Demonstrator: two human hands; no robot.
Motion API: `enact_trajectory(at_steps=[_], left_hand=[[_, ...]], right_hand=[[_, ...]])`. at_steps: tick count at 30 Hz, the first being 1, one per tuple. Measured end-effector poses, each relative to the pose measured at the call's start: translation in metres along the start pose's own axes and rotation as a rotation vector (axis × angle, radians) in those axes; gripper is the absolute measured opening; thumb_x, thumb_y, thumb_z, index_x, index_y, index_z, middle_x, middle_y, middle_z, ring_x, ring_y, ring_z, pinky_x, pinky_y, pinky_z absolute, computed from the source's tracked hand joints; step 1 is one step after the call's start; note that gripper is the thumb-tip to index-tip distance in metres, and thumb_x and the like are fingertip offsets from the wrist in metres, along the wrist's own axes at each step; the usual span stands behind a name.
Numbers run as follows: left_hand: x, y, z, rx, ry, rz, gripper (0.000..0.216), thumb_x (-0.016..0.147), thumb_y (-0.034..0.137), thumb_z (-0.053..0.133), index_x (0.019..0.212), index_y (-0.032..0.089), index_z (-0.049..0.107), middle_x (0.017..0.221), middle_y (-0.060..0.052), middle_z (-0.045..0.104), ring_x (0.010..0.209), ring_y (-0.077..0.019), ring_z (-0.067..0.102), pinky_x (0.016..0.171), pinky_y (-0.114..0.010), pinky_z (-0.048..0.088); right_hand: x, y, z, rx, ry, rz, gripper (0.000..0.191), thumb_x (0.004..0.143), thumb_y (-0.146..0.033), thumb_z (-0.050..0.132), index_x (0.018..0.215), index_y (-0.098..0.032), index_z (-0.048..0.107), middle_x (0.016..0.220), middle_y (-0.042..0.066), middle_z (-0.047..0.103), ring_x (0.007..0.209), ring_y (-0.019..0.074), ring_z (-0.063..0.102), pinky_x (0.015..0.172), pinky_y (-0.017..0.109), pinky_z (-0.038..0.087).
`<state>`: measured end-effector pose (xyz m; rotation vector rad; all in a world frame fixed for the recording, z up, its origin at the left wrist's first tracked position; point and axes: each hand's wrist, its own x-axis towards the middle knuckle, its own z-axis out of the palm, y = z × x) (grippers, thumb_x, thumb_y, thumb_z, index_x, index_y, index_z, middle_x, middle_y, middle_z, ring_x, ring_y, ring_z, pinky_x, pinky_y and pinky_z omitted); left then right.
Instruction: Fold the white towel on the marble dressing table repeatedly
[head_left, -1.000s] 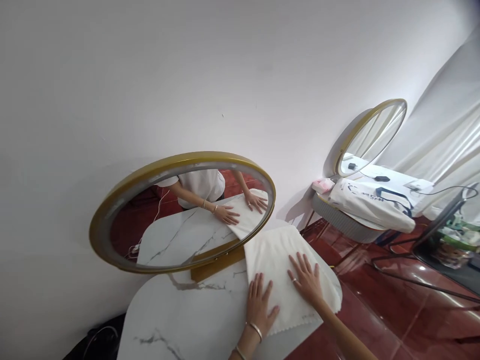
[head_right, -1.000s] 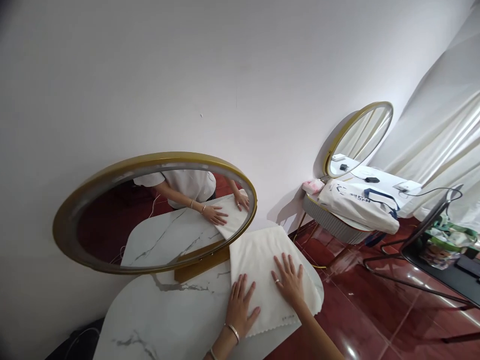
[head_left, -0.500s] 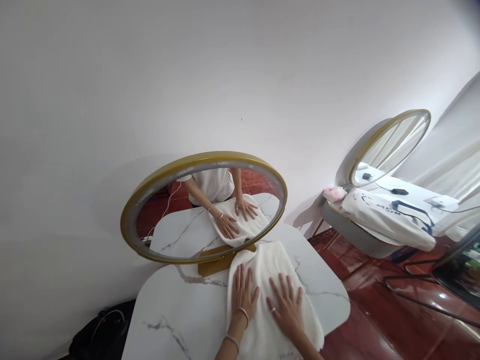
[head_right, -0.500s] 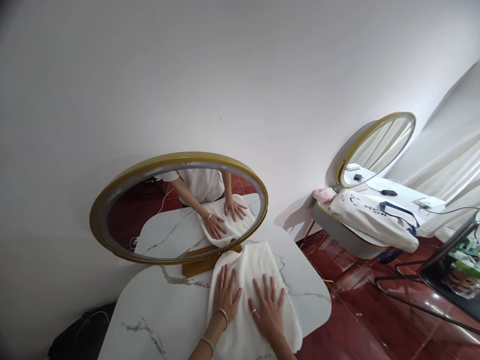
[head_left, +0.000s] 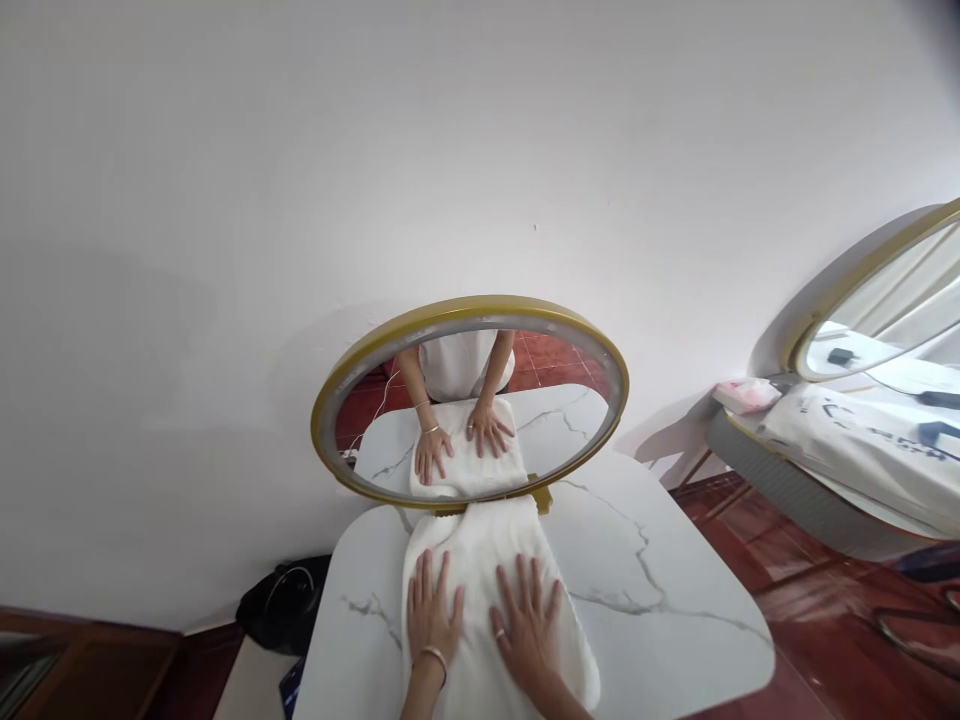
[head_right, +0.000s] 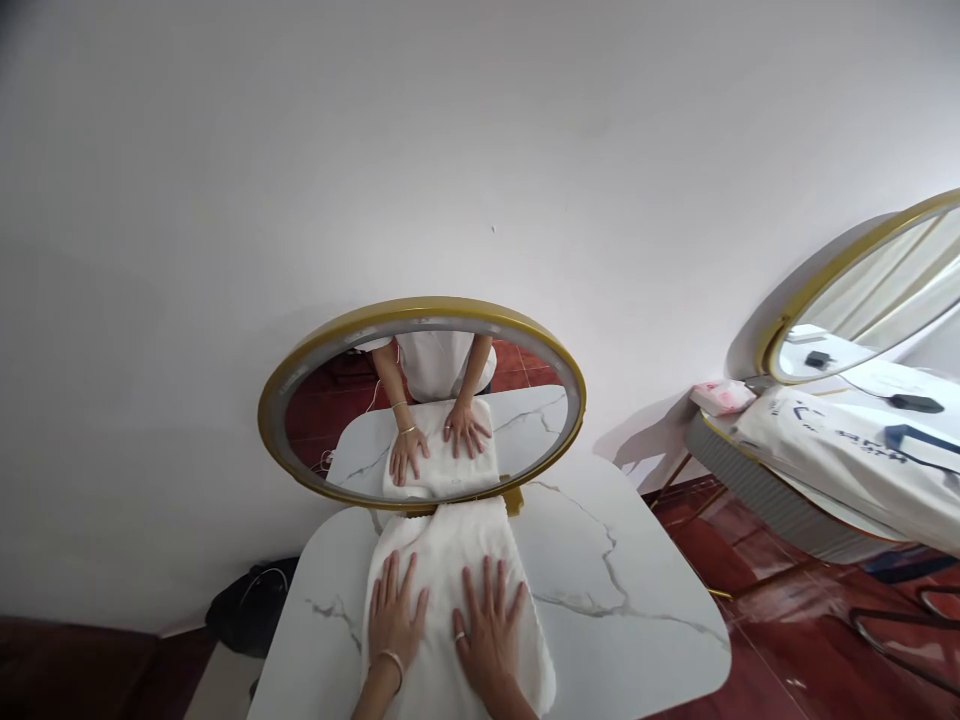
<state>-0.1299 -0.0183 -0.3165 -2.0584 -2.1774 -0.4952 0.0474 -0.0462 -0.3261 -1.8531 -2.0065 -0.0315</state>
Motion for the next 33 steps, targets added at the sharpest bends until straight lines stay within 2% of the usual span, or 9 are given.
enact_trajectory(at_steps=[2, 5, 14, 18, 20, 23, 25, 28, 33], left_hand=[[0.0, -0.009, -0.004, 0.032, -0.001, -0.013, 0.05, 0.092, 0.034, 0.04, 0.141, 0.027, 0.043, 0.154, -0.007, 0.033, 0.142, -0.0241, 0.029, 0.113, -0.046, 0.03], [0.001, -0.002, -0.003, 0.043, -0.014, -0.024, 0.049, 0.09, 0.032, 0.041, 0.14, 0.029, 0.044, 0.154, -0.005, 0.032, 0.143, -0.0257, 0.026, 0.114, -0.048, 0.027], [0.013, 0.092, 0.019, -0.158, -0.059, 0.108, 0.051, 0.092, 0.031, 0.041, 0.142, 0.033, 0.04, 0.158, -0.003, 0.021, 0.144, -0.0295, 0.023, 0.115, -0.052, 0.026], [0.024, 0.107, 0.019, -0.206, -0.03, 0.135, 0.054, 0.092, 0.033, 0.042, 0.145, 0.031, 0.034, 0.16, -0.005, 0.013, 0.144, -0.029, 0.022, 0.115, -0.052, 0.026], [0.03, 0.103, 0.018, -0.199, -0.012, 0.145, 0.056, 0.092, 0.034, 0.044, 0.146, 0.031, 0.031, 0.16, -0.005, 0.01, 0.145, -0.0282, 0.019, 0.114, -0.051, 0.027], [0.036, 0.086, 0.015, -0.167, 0.025, 0.133, 0.057, 0.091, 0.033, 0.045, 0.146, 0.03, 0.032, 0.161, -0.005, 0.008, 0.146, -0.0284, 0.015, 0.114, -0.049, 0.028], [0.036, 0.068, 0.012, -0.141, 0.042, 0.118, 0.055, 0.091, 0.033, 0.046, 0.145, 0.031, 0.034, 0.161, -0.005, 0.008, 0.146, -0.0283, 0.015, 0.114, -0.048, 0.029], [0.03, 0.034, 0.007, -0.095, 0.046, 0.082, 0.053, 0.091, 0.034, 0.046, 0.143, 0.03, 0.038, 0.16, -0.005, 0.013, 0.145, -0.0287, 0.017, 0.113, -0.048, 0.029], [0.012, -0.016, 0.001, -0.003, 0.045, 0.02, 0.053, 0.091, 0.037, 0.044, 0.142, 0.024, 0.042, 0.158, -0.009, 0.023, 0.144, -0.0304, 0.019, 0.113, -0.049, 0.029]], right_hand=[[0.0, -0.009, 0.004, 0.034, 0.018, -0.03, 0.062, 0.092, -0.047, 0.042, 0.15, -0.038, 0.019, 0.157, 0.007, 0.022, 0.143, 0.0369, 0.017, 0.109, 0.069, 0.009], [0.001, -0.003, 0.004, 0.063, 0.056, -0.058, 0.064, 0.092, -0.044, 0.043, 0.15, -0.038, 0.016, 0.156, 0.008, 0.023, 0.143, 0.0375, 0.019, 0.107, 0.071, 0.01], [-0.003, 0.086, -0.018, -0.044, 0.017, 0.093, 0.053, 0.094, -0.05, 0.035, 0.145, -0.035, 0.036, 0.156, 0.006, 0.026, 0.145, 0.033, 0.014, 0.109, 0.069, 0.009], [-0.002, 0.099, -0.025, -0.058, 0.008, 0.095, 0.057, 0.092, -0.055, 0.037, 0.145, -0.034, 0.036, 0.156, 0.009, 0.025, 0.144, 0.0362, 0.013, 0.107, 0.072, 0.008], [-0.002, 0.094, -0.029, -0.015, -0.041, -0.087, 0.064, 0.09, -0.059, 0.04, 0.147, -0.033, 0.03, 0.156, 0.01, 0.023, 0.144, 0.0376, 0.014, 0.106, 0.074, 0.006], [-0.004, 0.077, -0.035, 0.102, -0.134, -0.609, 0.074, 0.085, -0.065, 0.046, 0.149, -0.034, 0.024, 0.157, 0.008, 0.02, 0.144, 0.035, 0.017, 0.109, 0.07, 0.003], [-0.006, 0.06, -0.036, 0.152, -0.107, -0.816, 0.07, 0.086, -0.059, 0.051, 0.148, -0.037, 0.025, 0.157, 0.006, 0.021, 0.143, 0.0324, 0.021, 0.112, 0.066, 0.005], [-0.009, 0.03, -0.033, 0.138, -0.01, -0.874, 0.058, 0.091, -0.043, 0.053, 0.144, -0.042, 0.03, 0.156, 0.002, 0.024, 0.142, 0.0291, 0.026, 0.113, 0.063, 0.012], [-0.012, -0.009, -0.023, 0.146, 0.126, -0.928, 0.049, 0.094, -0.04, 0.051, 0.14, -0.046, 0.036, 0.153, -0.004, 0.031, 0.139, 0.0264, 0.033, 0.115, 0.06, 0.015]])
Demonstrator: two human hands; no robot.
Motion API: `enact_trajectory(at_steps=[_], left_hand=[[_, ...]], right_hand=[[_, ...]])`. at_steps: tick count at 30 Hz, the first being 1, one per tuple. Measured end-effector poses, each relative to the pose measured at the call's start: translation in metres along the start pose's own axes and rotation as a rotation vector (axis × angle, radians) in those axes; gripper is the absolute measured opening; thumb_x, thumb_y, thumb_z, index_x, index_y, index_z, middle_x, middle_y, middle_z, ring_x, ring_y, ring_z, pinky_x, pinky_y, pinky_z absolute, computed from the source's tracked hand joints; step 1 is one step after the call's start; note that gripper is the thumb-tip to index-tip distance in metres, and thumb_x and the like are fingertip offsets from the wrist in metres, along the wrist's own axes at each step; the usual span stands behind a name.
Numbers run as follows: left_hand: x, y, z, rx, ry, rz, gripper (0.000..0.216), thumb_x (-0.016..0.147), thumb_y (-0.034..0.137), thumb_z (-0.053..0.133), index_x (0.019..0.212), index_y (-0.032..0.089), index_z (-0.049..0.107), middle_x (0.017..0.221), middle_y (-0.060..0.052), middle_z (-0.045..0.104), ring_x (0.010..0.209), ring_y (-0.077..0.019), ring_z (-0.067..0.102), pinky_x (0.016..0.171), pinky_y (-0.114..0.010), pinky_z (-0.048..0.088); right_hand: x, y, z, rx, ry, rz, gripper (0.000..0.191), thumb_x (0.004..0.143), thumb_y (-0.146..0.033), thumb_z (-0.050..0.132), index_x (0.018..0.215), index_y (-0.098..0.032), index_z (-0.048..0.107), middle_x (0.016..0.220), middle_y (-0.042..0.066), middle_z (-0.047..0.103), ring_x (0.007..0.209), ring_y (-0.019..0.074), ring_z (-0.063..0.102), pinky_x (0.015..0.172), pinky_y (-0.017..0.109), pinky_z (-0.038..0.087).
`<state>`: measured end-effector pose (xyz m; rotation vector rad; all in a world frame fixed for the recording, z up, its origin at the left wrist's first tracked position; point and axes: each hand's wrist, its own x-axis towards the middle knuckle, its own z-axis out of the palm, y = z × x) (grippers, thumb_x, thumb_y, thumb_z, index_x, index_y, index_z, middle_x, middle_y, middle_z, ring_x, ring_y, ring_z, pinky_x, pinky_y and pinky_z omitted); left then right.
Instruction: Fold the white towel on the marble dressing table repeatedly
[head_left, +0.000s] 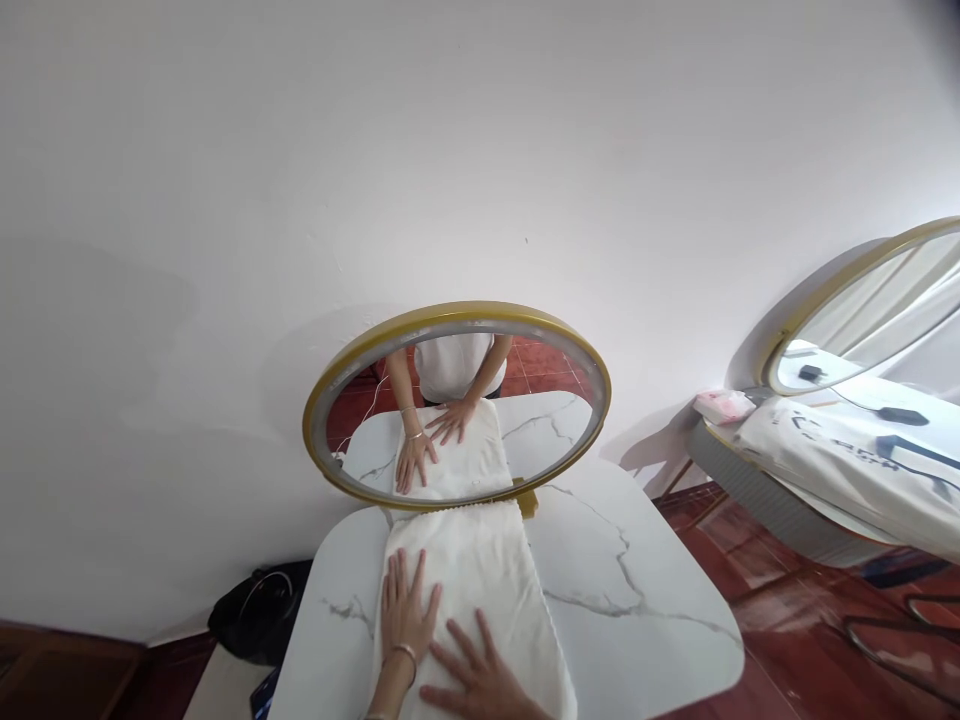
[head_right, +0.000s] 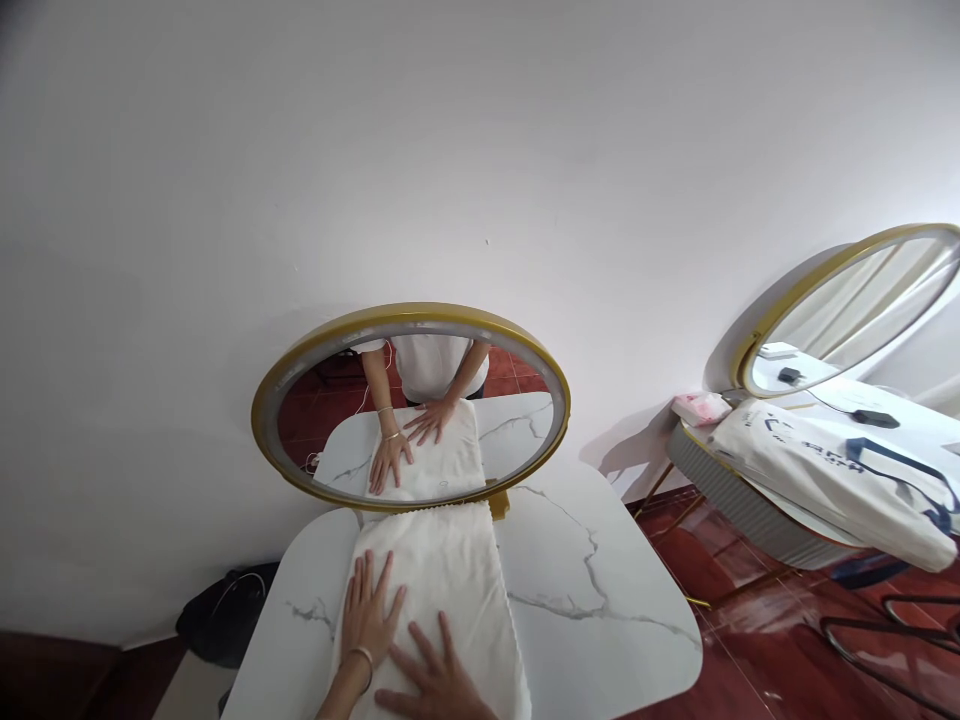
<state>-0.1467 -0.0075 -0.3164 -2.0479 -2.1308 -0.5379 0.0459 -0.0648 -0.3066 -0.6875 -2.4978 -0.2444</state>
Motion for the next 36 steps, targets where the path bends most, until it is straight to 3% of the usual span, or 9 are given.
enact_trajectory(at_steps=[4, 8, 12, 16, 23, 26, 30, 33, 36], left_hand=[[-0.006, 0.007, 0.0, 0.022, -0.03, 0.003, 0.053, 0.091, 0.037, 0.043, 0.143, 0.026, 0.04, 0.156, -0.007, 0.027, 0.145, -0.0305, 0.017, 0.114, -0.051, 0.026], [-0.009, 0.054, 0.007, -0.046, -0.055, 0.074, 0.057, 0.089, 0.036, 0.045, 0.145, 0.029, 0.036, 0.157, -0.005, 0.024, 0.145, -0.0306, 0.015, 0.115, -0.05, 0.024], [-0.021, 0.104, 0.016, -0.131, -0.031, 0.086, 0.059, 0.088, 0.036, 0.048, 0.145, 0.032, 0.034, 0.158, -0.002, 0.021, 0.145, -0.0301, 0.017, 0.116, -0.05, 0.024], [-0.032, 0.117, 0.018, -0.178, -0.053, 0.135, 0.062, 0.086, 0.036, 0.053, 0.145, 0.036, 0.033, 0.158, 0.002, 0.021, 0.145, -0.0277, 0.019, 0.116, -0.047, 0.026], [-0.02, 0.043, 0.002, -0.093, -0.069, 0.125, 0.056, 0.088, 0.039, 0.049, 0.143, 0.035, 0.038, 0.156, 0.001, 0.028, 0.144, -0.0266, 0.023, 0.114, -0.044, 0.027], [-0.011, -0.002, -0.008, -0.073, -0.119, 0.164, 0.056, 0.088, 0.046, 0.049, 0.141, 0.033, 0.041, 0.153, 0.0, 0.035, 0.142, -0.0252, 0.027, 0.113, -0.041, 0.028], [0.0, -0.039, -0.019, -0.05, -0.136, 0.072, 0.048, 0.093, 0.039, 0.039, 0.14, 0.033, 0.044, 0.139, -0.002, 0.051, 0.13, -0.021, 0.043, 0.107, -0.038, 0.035], [0.004, -0.046, -0.026, 0.018, -0.119, -0.119, 0.042, 0.094, 0.035, 0.034, 0.132, 0.033, 0.054, 0.122, -0.007, 0.059, 0.114, -0.0233, 0.052, 0.096, -0.042, 0.042], [0.001, -0.051, -0.03, 0.094, -0.083, -0.232, 0.04, 0.093, 0.037, 0.037, 0.124, 0.027, 0.062, 0.128, -0.013, 0.054, 0.12, -0.0276, 0.048, 0.096, -0.046, 0.04]], right_hand=[[-0.005, 0.002, -0.005, 0.017, 0.0, -0.016, 0.054, 0.091, -0.06, 0.044, 0.141, -0.042, 0.036, 0.153, -0.004, 0.032, 0.139, 0.0249, 0.033, 0.117, 0.057, 0.007], [-0.036, 0.018, -0.025, -0.132, 0.051, 0.002, 0.056, 0.09, -0.062, 0.044, 0.141, -0.041, 0.039, 0.151, -0.003, 0.036, 0.139, 0.0266, 0.033, 0.115, 0.059, -0.006], [-0.078, 0.033, -0.038, -0.218, 0.022, -0.006, 0.049, 0.09, -0.059, 0.047, 0.136, -0.039, 0.047, 0.147, -0.005, 0.042, 0.139, 0.0259, 0.033, 0.117, 0.057, -0.001], [-0.101, 0.035, -0.029, -0.252, 0.03, 0.028, 0.047, 0.089, -0.061, 0.048, 0.13, -0.039, 0.053, 0.143, -0.006, 0.048, 0.142, 0.0243, 0.028, 0.119, 0.053, 0.006], [-0.049, 0.013, 0.008, 0.054, -0.062, 0.058, 0.054, 0.091, -0.055, 0.047, 0.142, -0.039, 0.038, 0.133, -0.006, 0.059, 0.125, 0.0219, 0.05, 0.118, 0.047, 0.018], [-0.009, 0.019, 0.019, 0.231, -0.165, 0.322, 0.058, 0.094, -0.045, 0.045, 0.148, -0.036, 0.027, 0.131, -0.001, 0.06, 0.121, 0.0203, 0.054, 0.113, 0.043, 0.031], [0.036, 0.039, 0.035, 0.075, -0.1, 0.685, 0.058, 0.096, -0.038, 0.038, 0.151, -0.028, 0.021, 0.15, 0.009, 0.038, 0.138, 0.0292, 0.035, 0.109, 0.054, 0.032], [0.057, 0.038, 0.046, 0.044, -0.156, 0.64, 0.063, 0.096, -0.041, 0.038, 0.152, -0.027, 0.014, 0.155, 0.01, 0.025, 0.143, 0.0329, 0.023, 0.111, 0.06, 0.025], [0.075, 0.021, 0.052, 0.118, -0.227, 0.508, 0.068, 0.096, -0.041, 0.037, 0.153, -0.021, 0.006, 0.157, 0.011, 0.018, 0.145, 0.031, 0.016, 0.114, 0.058, 0.021]])
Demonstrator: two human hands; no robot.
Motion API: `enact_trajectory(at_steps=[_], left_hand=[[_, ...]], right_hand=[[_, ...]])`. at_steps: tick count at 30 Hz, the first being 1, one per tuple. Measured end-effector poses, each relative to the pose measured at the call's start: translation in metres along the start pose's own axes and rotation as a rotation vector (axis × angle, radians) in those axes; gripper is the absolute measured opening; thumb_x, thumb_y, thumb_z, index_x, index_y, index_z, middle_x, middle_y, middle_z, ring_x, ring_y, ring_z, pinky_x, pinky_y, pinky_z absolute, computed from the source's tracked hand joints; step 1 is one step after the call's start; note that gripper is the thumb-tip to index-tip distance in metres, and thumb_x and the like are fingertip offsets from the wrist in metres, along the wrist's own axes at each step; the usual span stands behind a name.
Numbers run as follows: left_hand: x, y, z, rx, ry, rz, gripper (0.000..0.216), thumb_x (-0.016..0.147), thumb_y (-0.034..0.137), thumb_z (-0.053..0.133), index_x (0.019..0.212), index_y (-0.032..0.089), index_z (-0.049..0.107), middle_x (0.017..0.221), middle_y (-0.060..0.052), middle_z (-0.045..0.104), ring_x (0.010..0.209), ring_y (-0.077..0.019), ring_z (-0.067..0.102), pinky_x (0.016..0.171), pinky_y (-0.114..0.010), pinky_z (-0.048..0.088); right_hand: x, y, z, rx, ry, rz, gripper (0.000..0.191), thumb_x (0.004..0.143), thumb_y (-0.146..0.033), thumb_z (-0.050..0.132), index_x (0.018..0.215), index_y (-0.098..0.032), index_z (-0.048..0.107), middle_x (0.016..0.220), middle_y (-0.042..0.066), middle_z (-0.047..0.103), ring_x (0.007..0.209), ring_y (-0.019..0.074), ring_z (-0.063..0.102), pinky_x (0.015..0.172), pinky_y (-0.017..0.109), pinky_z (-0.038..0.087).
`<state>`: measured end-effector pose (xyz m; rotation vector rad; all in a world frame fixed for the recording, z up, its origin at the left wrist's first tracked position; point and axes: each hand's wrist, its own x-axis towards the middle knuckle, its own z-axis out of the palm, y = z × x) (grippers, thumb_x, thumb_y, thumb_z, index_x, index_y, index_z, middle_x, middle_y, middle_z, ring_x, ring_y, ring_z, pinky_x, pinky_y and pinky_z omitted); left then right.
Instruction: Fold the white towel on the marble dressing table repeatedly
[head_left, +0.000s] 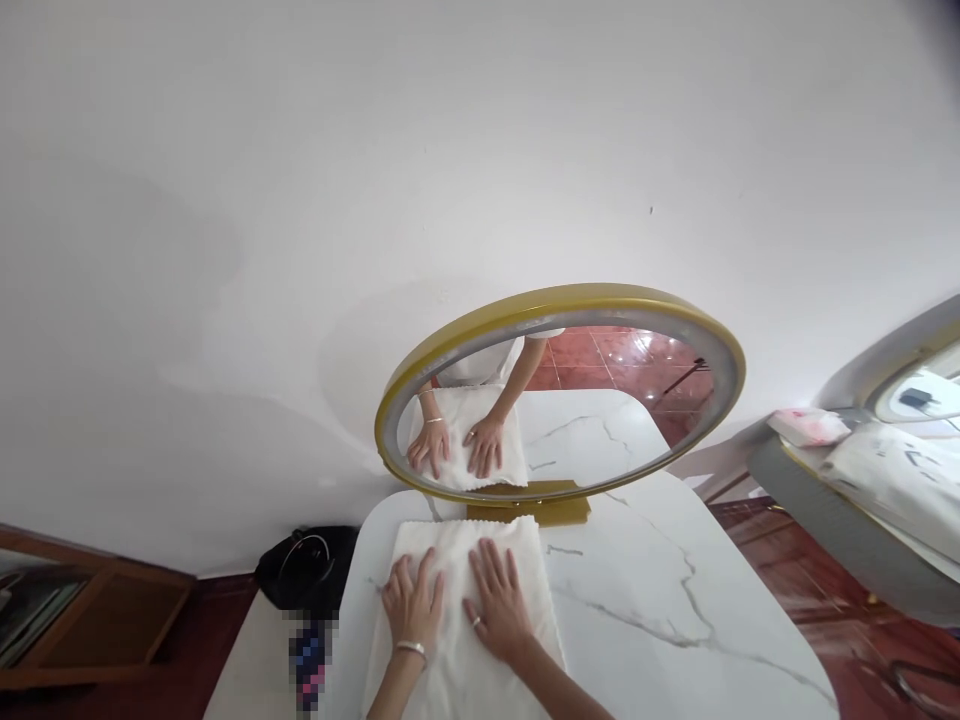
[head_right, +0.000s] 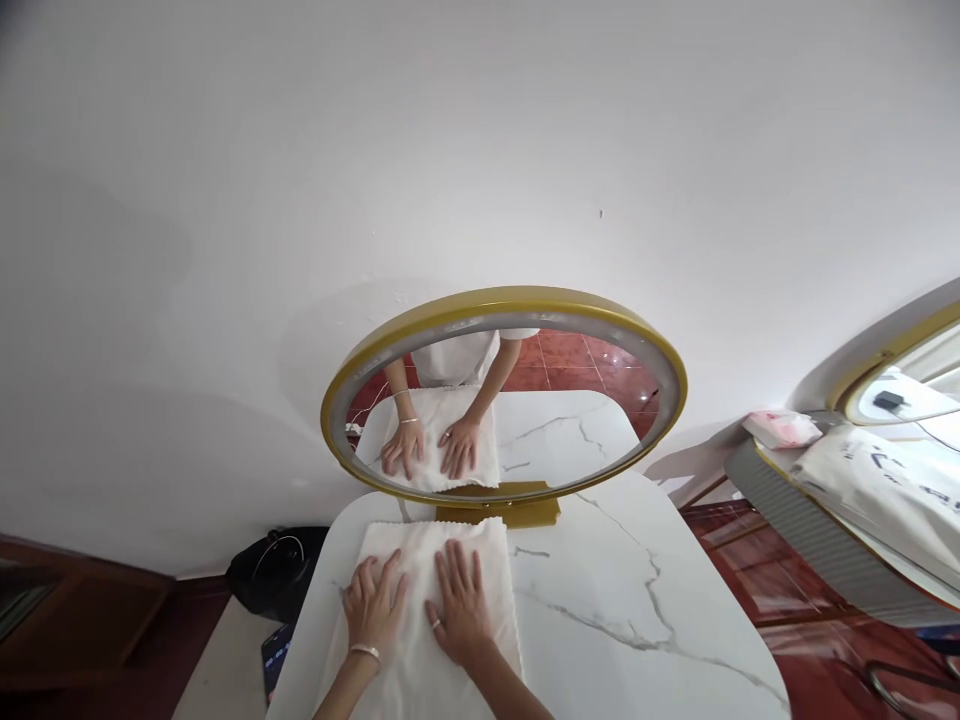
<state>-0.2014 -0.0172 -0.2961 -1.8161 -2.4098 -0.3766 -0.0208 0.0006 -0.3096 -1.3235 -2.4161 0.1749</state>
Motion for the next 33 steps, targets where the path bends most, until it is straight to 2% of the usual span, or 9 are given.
enact_trajectory(at_steps=[4, 9, 14, 19, 21, 23, 29, 31, 33], left_hand=[[0.008, -0.022, 0.0, 0.043, 0.001, -0.009, 0.044, 0.093, 0.039, 0.037, 0.129, 0.022, 0.057, 0.147, -0.014, 0.039, 0.137, -0.0279, 0.033, 0.104, -0.049, 0.032], [0.053, -0.044, 0.003, 0.115, -0.107, -0.092, 0.05, 0.092, 0.041, 0.038, 0.139, 0.025, 0.047, 0.153, -0.012, 0.032, 0.142, -0.0287, 0.025, 0.111, -0.054, 0.02], [0.105, -0.037, 0.001, 0.122, -0.106, -0.146, 0.051, 0.093, 0.04, 0.039, 0.141, 0.024, 0.043, 0.151, -0.015, 0.036, 0.14, -0.0302, 0.029, 0.111, -0.052, 0.023], [0.126, -0.031, 0.001, 0.041, -0.098, -0.153, 0.049, 0.094, 0.039, 0.037, 0.139, 0.022, 0.046, 0.147, -0.015, 0.041, 0.138, -0.0306, 0.033, 0.109, -0.053, 0.027], [0.111, -0.036, 0.002, -0.001, -0.085, -0.112, 0.049, 0.094, 0.036, 0.037, 0.139, 0.021, 0.047, 0.15, -0.016, 0.038, 0.14, -0.0304, 0.031, 0.111, -0.052, 0.026], [0.076, -0.047, 0.0, -0.038, -0.06, -0.054, 0.049, 0.093, 0.036, 0.036, 0.138, 0.02, 0.048, 0.151, -0.016, 0.035, 0.141, -0.0295, 0.028, 0.112, -0.05, 0.025], [-0.079, -0.08, -0.017, -0.073, 0.076, 0.015, 0.053, 0.093, 0.041, 0.032, 0.143, 0.024, 0.041, 0.156, -0.009, 0.028, 0.145, -0.0256, 0.021, 0.115, -0.047, 0.024], [-0.111, -0.081, -0.023, -0.062, 0.098, 0.026, 0.053, 0.093, 0.039, 0.032, 0.144, 0.024, 0.038, 0.157, -0.009, 0.025, 0.145, -0.0263, 0.021, 0.114, -0.048, 0.024], [-0.126, -0.077, -0.028, -0.047, 0.112, 0.023, 0.053, 0.094, 0.037, 0.032, 0.143, 0.023, 0.04, 0.156, -0.012, 0.026, 0.145, -0.0276, 0.021, 0.113, -0.05, 0.025]], right_hand=[[0.019, -0.034, 0.01, 0.069, -0.056, -0.126, 0.071, 0.095, -0.038, 0.038, 0.153, -0.013, 0.005, 0.157, 0.013, 0.013, 0.145, 0.0292, 0.013, 0.116, 0.048, 0.026], [0.071, -0.061, 0.025, 0.085, -0.07, -0.049, 0.073, 0.093, -0.041, 0.043, 0.15, -0.002, 0.019, 0.154, 0.023, 0.017, 0.144, 0.035, 0.015, 0.116, 0.049, 0.025], [0.131, -0.056, 0.029, 0.086, -0.127, 0.05, 0.069, 0.092, -0.042, 0.043, 0.147, -0.003, 0.029, 0.151, 0.024, 0.029, 0.139, 0.0384, 0.028, 0.111, 0.058, 0.025], [0.164, -0.036, 0.03, 0.109, -0.172, 0.045, 0.062, 0.089, -0.038, 0.048, 0.141, -0.006, 0.041, 0.143, 0.021, 0.045, 0.129, 0.0345, 0.043, 0.108, 0.051, 0.033], [0.161, -0.033, 0.032, 0.116, -0.178, 0.053, 0.061, 0.09, -0.037, 0.046, 0.142, -0.006, 0.04, 0.142, 0.021, 0.046, 0.13, 0.0338, 0.042, 0.107, 0.05, 0.033], [0.148, -0.035, 0.031, 0.13, -0.163, 0.042, 0.058, 0.093, -0.036, 0.042, 0.143, -0.007, 0.039, 0.144, 0.021, 0.042, 0.132, 0.0334, 0.038, 0.108, 0.052, 0.03], [0.051, -0.065, 0.006, 0.208, -0.196, -0.11, 0.033, 0.093, -0.025, 0.042, 0.118, -0.02, 0.062, 0.124, 0.01, 0.061, 0.116, 0.0245, 0.052, 0.103, 0.043, 0.039], [0.006, -0.073, -0.011, 0.233, -0.213, -0.139, 0.038, 0.093, -0.032, 0.045, 0.128, -0.021, 0.056, 0.134, 0.01, 0.054, 0.124, 0.0272, 0.047, 0.106, 0.046, 0.037], [-0.035, -0.077, -0.028, 0.267, -0.246, -0.184, 0.056, 0.092, -0.043, 0.048, 0.143, -0.024, 0.039, 0.152, 0.011, 0.033, 0.139, 0.0326, 0.029, 0.111, 0.055, 0.027]])
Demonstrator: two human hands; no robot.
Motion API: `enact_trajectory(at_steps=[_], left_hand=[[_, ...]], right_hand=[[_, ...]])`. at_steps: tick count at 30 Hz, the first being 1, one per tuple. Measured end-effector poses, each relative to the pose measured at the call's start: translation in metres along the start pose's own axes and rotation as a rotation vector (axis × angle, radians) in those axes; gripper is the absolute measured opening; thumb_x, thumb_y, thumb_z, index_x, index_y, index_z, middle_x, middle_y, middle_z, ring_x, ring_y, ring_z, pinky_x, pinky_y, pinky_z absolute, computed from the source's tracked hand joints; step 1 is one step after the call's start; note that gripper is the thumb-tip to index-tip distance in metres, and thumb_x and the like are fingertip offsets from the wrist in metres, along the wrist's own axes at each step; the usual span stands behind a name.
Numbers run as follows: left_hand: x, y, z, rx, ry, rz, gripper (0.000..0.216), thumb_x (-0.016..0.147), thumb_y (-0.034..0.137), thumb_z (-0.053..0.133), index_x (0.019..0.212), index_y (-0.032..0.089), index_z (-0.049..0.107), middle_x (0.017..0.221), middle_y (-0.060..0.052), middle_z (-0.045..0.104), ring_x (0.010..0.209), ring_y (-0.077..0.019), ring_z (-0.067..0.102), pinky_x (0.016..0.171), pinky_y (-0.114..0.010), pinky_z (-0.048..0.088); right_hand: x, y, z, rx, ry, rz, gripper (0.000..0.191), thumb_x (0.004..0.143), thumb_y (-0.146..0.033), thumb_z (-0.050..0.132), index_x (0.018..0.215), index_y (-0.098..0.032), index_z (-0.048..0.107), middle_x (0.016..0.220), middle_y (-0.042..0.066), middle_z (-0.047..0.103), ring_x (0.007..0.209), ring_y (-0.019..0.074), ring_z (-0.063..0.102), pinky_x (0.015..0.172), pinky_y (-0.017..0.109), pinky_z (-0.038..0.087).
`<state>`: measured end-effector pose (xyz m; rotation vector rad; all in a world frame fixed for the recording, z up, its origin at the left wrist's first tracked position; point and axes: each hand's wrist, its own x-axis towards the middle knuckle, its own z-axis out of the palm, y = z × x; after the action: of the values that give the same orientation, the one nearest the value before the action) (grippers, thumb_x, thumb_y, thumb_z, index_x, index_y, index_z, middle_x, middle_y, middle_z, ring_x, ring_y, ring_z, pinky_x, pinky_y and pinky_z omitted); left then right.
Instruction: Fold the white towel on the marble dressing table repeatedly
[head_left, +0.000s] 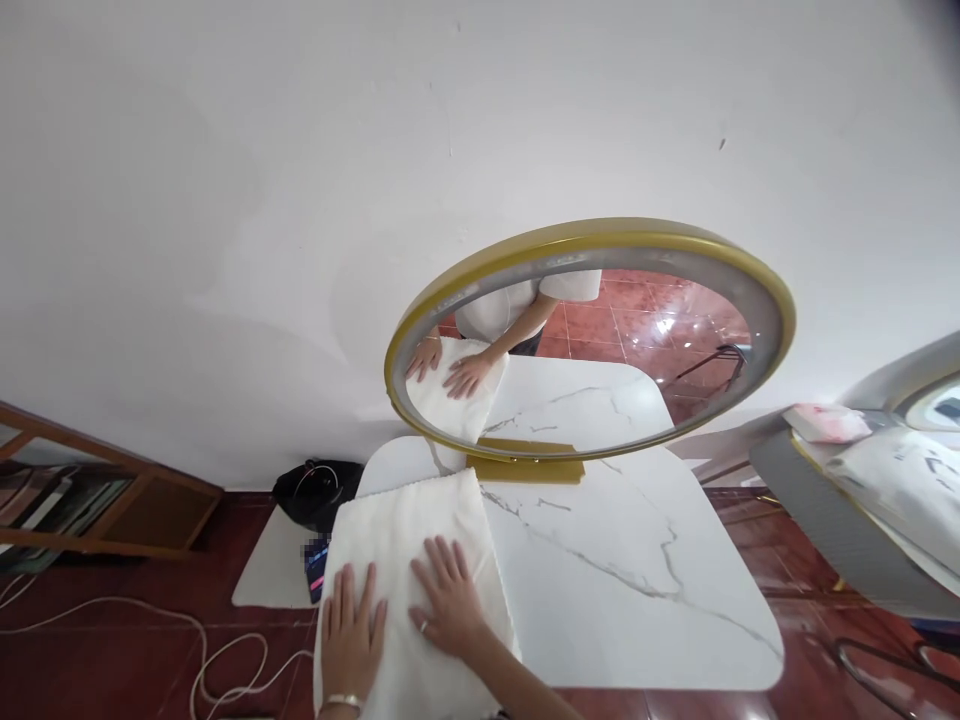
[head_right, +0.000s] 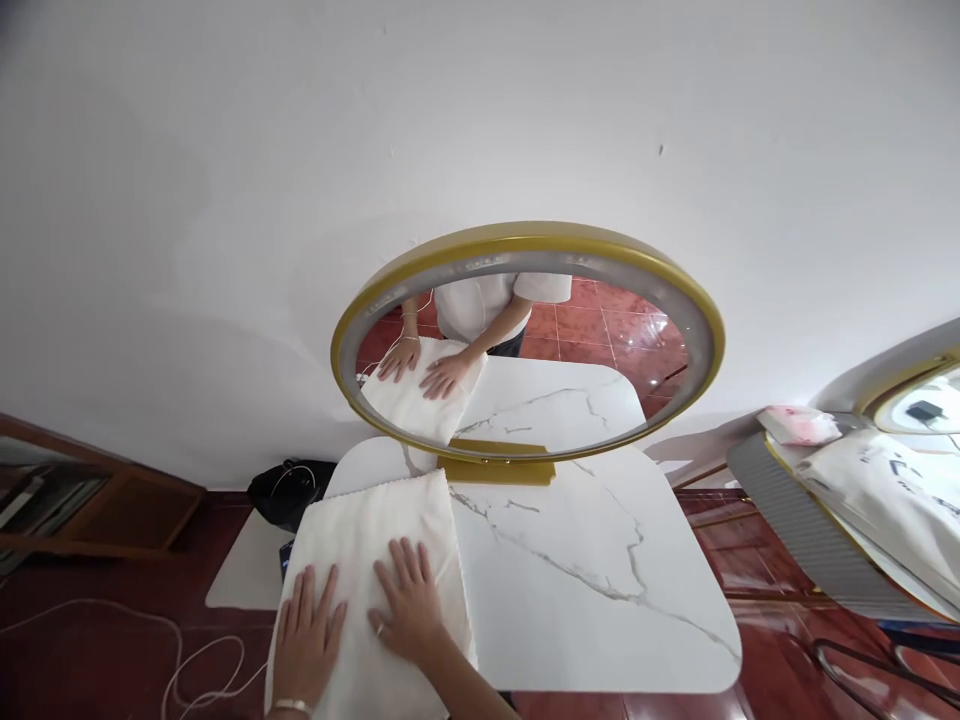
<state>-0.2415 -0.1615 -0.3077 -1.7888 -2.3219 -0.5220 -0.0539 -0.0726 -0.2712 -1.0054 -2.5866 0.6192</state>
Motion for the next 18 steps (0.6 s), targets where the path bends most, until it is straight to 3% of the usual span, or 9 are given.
enact_trajectory(at_steps=[2, 5, 9, 14, 18], left_hand=[[0.0, 0.006, -0.003, 0.015, -0.003, -0.008, 0.052, 0.094, 0.037, 0.031, 0.141, 0.021, 0.044, 0.155, -0.014, 0.029, 0.144, -0.0283, 0.021, 0.112, -0.051, 0.026], [0.014, 0.009, 0.0, 0.023, -0.034, -0.005, 0.052, 0.094, 0.038, 0.031, 0.138, 0.018, 0.048, 0.153, -0.015, 0.031, 0.144, -0.0283, 0.022, 0.113, -0.05, 0.025], [0.053, 0.004, 0.012, 0.026, -0.07, -0.033, 0.052, 0.094, 0.037, 0.03, 0.138, 0.017, 0.048, 0.153, -0.015, 0.032, 0.144, -0.028, 0.022, 0.114, -0.049, 0.024], [0.127, 0.011, 0.027, 0.033, -0.158, -0.097, 0.052, 0.092, 0.033, 0.036, 0.14, 0.015, 0.045, 0.154, -0.017, 0.028, 0.144, -0.0299, 0.02, 0.115, -0.049, 0.021], [0.165, 0.024, 0.032, 0.0, -0.208, -0.145, 0.052, 0.092, 0.032, 0.039, 0.141, 0.016, 0.043, 0.155, -0.017, 0.026, 0.145, -0.0301, 0.019, 0.115, -0.05, 0.019]], right_hand=[[-0.03, -0.007, -0.005, 0.032, -0.061, -0.041, 0.069, 0.09, -0.05, 0.049, 0.15, -0.029, 0.022, 0.16, 0.009, 0.011, 0.145, 0.0345, 0.012, 0.113, 0.061, 0.019], [-0.038, -0.005, -0.008, 0.043, -0.105, -0.034, 0.07, 0.092, -0.053, 0.044, 0.152, -0.031, 0.015, 0.16, 0.007, 0.001, 0.146, 0.0346, 0.005, 0.113, 0.063, 0.015], [0.006, 0.016, -0.004, -0.006, -0.051, -0.023, 0.066, 0.093, -0.058, 0.037, 0.151, -0.031, 0.019, 0.159, 0.009, 0.005, 0.146, 0.0338, 0.006, 0.114, 0.061, 0.014], [0.079, 0.051, -0.006, -0.08, 0.033, 0.025, 0.062, 0.092, -0.059, 0.039, 0.147, -0.03, 0.033, 0.158, 0.01, 0.018, 0.145, 0.0321, 0.012, 0.115, 0.058, 0.012], [0.106, 0.065, -0.009, -0.09, 0.087, 0.084, 0.056, 0.091, -0.053, 0.046, 0.14, -0.025, 0.045, 0.155, 0.012, 0.028, 0.144, 0.0315, 0.018, 0.115, 0.056, 0.014]])
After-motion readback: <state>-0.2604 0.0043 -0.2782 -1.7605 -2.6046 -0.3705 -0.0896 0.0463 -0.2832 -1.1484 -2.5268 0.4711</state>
